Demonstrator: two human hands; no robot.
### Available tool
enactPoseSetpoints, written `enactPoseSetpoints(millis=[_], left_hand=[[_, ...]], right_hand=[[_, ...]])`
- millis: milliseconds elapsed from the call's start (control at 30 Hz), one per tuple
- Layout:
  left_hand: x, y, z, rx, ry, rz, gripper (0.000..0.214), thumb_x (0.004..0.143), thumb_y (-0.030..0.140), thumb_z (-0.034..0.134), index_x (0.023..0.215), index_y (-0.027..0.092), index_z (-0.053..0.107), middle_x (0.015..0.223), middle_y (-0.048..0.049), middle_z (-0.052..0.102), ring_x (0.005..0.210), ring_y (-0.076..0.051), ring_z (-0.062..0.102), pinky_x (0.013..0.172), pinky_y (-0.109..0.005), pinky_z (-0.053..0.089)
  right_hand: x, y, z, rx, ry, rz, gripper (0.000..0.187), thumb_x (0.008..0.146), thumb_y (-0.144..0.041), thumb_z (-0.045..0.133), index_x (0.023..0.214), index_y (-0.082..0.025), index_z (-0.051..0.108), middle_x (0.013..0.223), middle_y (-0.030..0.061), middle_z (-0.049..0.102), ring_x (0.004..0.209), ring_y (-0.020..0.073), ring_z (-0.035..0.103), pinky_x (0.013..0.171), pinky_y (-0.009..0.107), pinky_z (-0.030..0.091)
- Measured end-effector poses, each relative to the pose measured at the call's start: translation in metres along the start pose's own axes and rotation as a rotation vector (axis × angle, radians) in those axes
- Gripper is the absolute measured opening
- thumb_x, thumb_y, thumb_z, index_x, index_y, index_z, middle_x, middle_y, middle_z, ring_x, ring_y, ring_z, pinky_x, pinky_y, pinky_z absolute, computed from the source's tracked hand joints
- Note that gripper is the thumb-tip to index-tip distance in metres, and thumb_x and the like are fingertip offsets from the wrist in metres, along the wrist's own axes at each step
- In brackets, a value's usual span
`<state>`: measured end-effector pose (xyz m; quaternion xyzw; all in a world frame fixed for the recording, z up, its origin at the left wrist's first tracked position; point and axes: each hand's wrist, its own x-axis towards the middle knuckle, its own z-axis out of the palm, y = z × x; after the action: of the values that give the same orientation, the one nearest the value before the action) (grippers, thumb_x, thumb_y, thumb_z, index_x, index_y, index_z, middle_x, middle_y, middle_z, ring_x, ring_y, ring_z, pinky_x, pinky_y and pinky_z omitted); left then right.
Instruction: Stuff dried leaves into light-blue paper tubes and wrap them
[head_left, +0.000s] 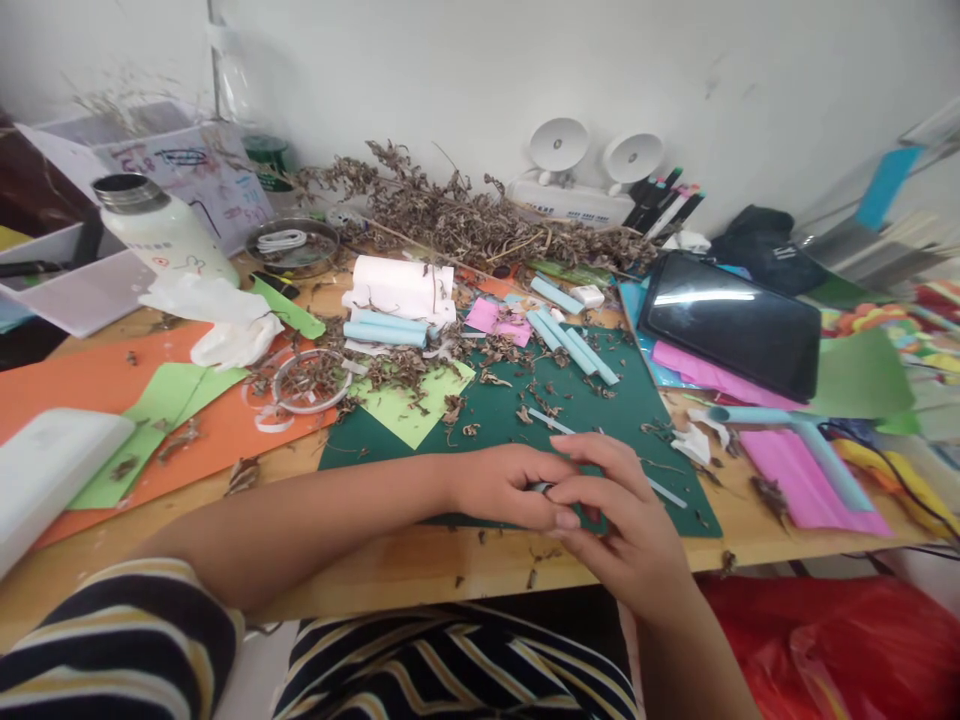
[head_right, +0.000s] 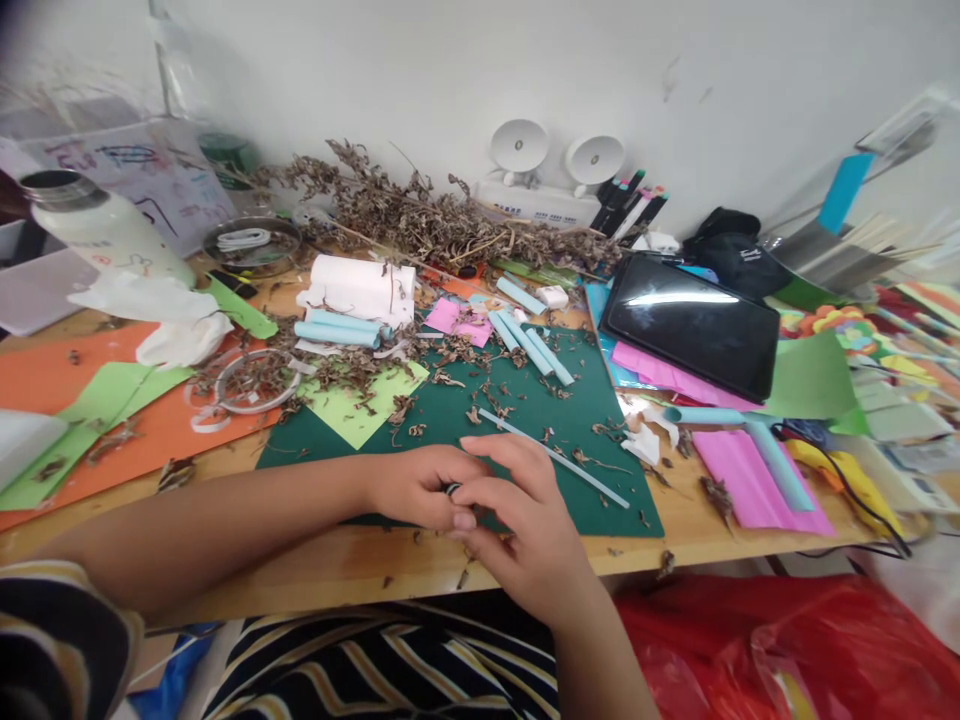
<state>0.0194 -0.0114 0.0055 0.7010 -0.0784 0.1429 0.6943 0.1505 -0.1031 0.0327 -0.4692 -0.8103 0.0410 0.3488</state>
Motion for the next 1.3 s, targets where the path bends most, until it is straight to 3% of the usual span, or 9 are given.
enactPoseSetpoints(millis=[133, 300, 533, 833, 967, 1100, 1167, 1233, 1300], left_hand=[[-0.001, -0.001, -0.004, 0.030, -0.040, -0.002, 0.032, 0.075, 0.044, 0.048, 0.074, 0.012, 0.050, 0.068, -0.0008, 0.048, 0.066, -0.010, 0.045, 0.064, -0.021, 0.039], [-0.004, -0.002, -0.007, 0.068, -0.018, -0.007, 0.042, 0.075, 0.053, 0.044, 0.073, 0.012, 0.047, 0.062, 0.0020, 0.040, 0.058, -0.008, 0.037, 0.056, -0.019, 0.035], [-0.007, -0.003, -0.006, 0.170, 0.001, 0.019, 0.069, 0.075, 0.066, 0.007, 0.087, 0.011, 0.047, 0.075, -0.0075, 0.049, 0.070, -0.015, 0.045, 0.069, -0.027, 0.040], [-0.006, 0.000, -0.006, 0.228, 0.039, 0.069, 0.066, 0.077, 0.063, 0.008, 0.082, 0.010, 0.047, 0.078, -0.0087, 0.050, 0.071, -0.015, 0.045, 0.069, -0.027, 0.040], [-0.005, 0.001, -0.006, 0.159, 0.092, 0.006, 0.057, 0.077, 0.063, 0.022, 0.079, 0.011, 0.046, 0.076, -0.0063, 0.048, 0.073, -0.015, 0.046, 0.070, -0.028, 0.041], [-0.004, 0.001, -0.002, 0.052, 0.158, -0.026, 0.047, 0.079, 0.056, 0.031, 0.073, 0.011, 0.045, 0.066, -0.0018, 0.044, 0.063, -0.011, 0.043, 0.063, -0.025, 0.039], [-0.004, 0.001, -0.001, 0.005, 0.169, -0.035, 0.042, 0.081, 0.050, 0.032, 0.070, 0.011, 0.046, 0.060, -0.0002, 0.042, 0.058, -0.010, 0.040, 0.059, -0.023, 0.036], [-0.004, 0.002, 0.000, -0.031, 0.203, -0.063, 0.035, 0.081, 0.041, 0.035, 0.070, 0.011, 0.047, 0.058, 0.0003, 0.041, 0.055, -0.009, 0.038, 0.057, -0.023, 0.034], [-0.003, 0.003, 0.001, -0.058, 0.231, -0.091, 0.026, 0.078, 0.033, 0.038, 0.068, 0.011, 0.048, 0.057, 0.0004, 0.042, 0.054, -0.009, 0.038, 0.056, -0.023, 0.033]], right_hand=[[0.005, 0.002, -0.010, -0.033, -0.080, -0.010, 0.006, 0.073, -0.016, 0.054, 0.071, -0.021, 0.050, 0.108, 0.0070, 0.049, 0.102, 0.0217, 0.044, 0.082, 0.041, 0.041], [0.003, 0.004, -0.009, -0.124, 0.045, -0.115, 0.008, 0.073, -0.013, 0.054, 0.074, -0.021, 0.053, 0.103, 0.0060, 0.052, 0.097, 0.0217, 0.044, 0.079, 0.040, 0.042], [-0.004, 0.003, -0.010, -0.135, 0.121, -0.118, 0.021, 0.066, -0.010, 0.060, 0.083, -0.021, 0.053, 0.104, 0.0070, 0.050, 0.094, 0.0216, 0.048, 0.075, 0.040, 0.044], [-0.004, 0.002, 0.000, -0.224, 0.052, -0.107, 0.025, 0.066, -0.014, 0.061, 0.090, -0.020, 0.056, 0.110, 0.0080, 0.051, 0.098, 0.0228, 0.046, 0.081, 0.042, 0.043], [0.009, -0.011, -0.004, -0.311, -0.082, 0.019, 0.010, 0.071, -0.019, 0.056, 0.081, -0.020, 0.056, 0.112, 0.0065, 0.054, 0.098, 0.0246, 0.047, 0.080, 0.044, 0.043], [0.024, -0.017, -0.028, -0.284, -0.300, 0.049, 0.008, 0.074, -0.022, 0.050, 0.075, -0.021, 0.058, 0.119, 0.0039, 0.051, 0.097, 0.0240, 0.050, 0.079, 0.043, 0.043], [0.020, -0.008, -0.041, -0.144, -0.250, 0.063, 0.014, 0.077, -0.022, 0.045, 0.086, -0.023, 0.056, 0.120, 0.0054, 0.049, 0.100, 0.0211, 0.051, 0.080, 0.039, 0.044], [0.007, 0.010, -0.047, -0.113, -0.041, 0.179, 0.021, 0.080, -0.025, 0.041, 0.098, -0.023, 0.051, 0.116, 0.0090, 0.050, 0.104, 0.0217, 0.049, 0.082, 0.041, 0.043], [-0.012, 0.033, -0.043, -0.385, 0.047, 0.339, 0.025, 0.076, -0.036, 0.047, 0.097, -0.023, 0.052, 0.117, 0.0117, 0.047, 0.108, 0.0290, 0.044, 0.084, 0.052, 0.037]])
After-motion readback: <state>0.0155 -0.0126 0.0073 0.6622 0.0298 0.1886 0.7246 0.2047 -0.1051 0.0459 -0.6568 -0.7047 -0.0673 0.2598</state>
